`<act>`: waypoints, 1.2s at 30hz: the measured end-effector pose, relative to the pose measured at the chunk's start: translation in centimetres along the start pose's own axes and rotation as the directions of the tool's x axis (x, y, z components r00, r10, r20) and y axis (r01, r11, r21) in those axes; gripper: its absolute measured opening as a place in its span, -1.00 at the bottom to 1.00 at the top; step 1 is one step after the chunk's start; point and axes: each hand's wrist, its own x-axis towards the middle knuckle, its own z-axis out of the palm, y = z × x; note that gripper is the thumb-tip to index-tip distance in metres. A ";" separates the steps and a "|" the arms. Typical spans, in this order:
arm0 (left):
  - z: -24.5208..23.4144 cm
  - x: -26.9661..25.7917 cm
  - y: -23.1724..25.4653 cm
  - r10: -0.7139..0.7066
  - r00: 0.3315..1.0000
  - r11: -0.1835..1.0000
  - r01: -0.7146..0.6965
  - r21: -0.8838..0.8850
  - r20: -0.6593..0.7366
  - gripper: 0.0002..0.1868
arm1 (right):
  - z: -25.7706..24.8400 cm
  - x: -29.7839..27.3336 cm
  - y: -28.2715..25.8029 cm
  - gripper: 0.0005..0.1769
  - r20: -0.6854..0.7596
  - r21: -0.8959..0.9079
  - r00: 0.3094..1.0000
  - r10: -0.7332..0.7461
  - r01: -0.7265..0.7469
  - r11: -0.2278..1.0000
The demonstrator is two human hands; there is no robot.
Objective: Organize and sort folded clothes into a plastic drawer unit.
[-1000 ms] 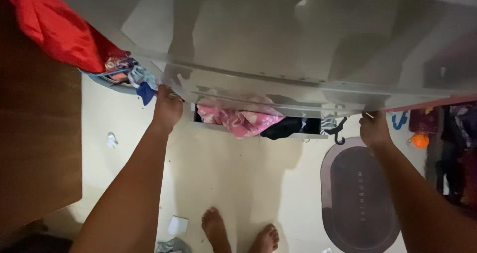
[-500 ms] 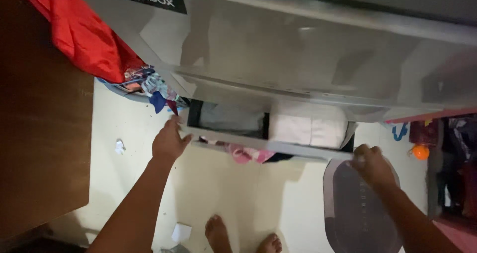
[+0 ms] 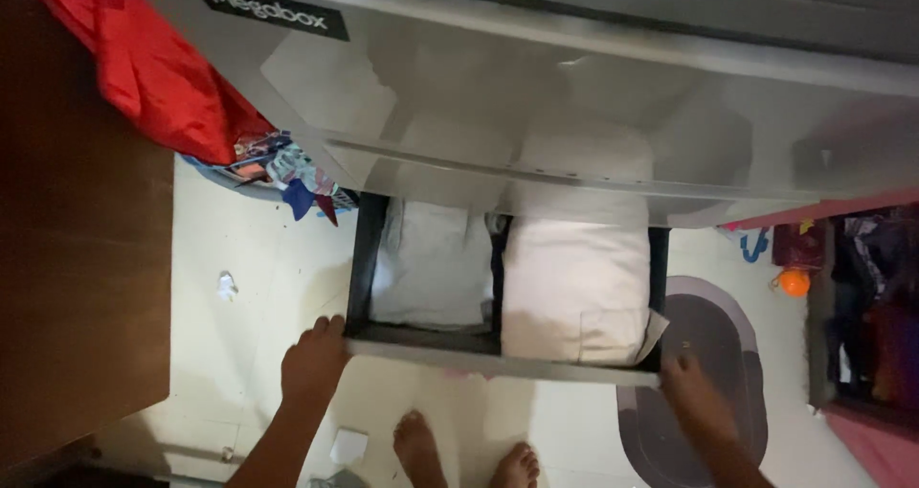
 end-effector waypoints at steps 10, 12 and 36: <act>0.3 -2.6 -0.1 0.011 0.999 1.000 -0.011 0.009 -0.036 -0.55 | -1.1 -3.9 -2.5 -0.76 -0.013 -0.028 0.999 0.035 -0.036 0.999; 1.2 -2.8 -0.2 0.013 0.997 0.999 -0.016 -0.036 -0.082 -0.60 | 0.3 -2.8 -1.3 -0.65 -0.021 -0.047 1.000 -0.023 0.022 0.999; 6.5 3.9 27.1 -0.061 0.996 0.426 0.085 -0.901 0.065 -0.26 | -3.4 10.0 -9.5 0.42 0.003 0.486 0.937 0.349 -0.307 0.818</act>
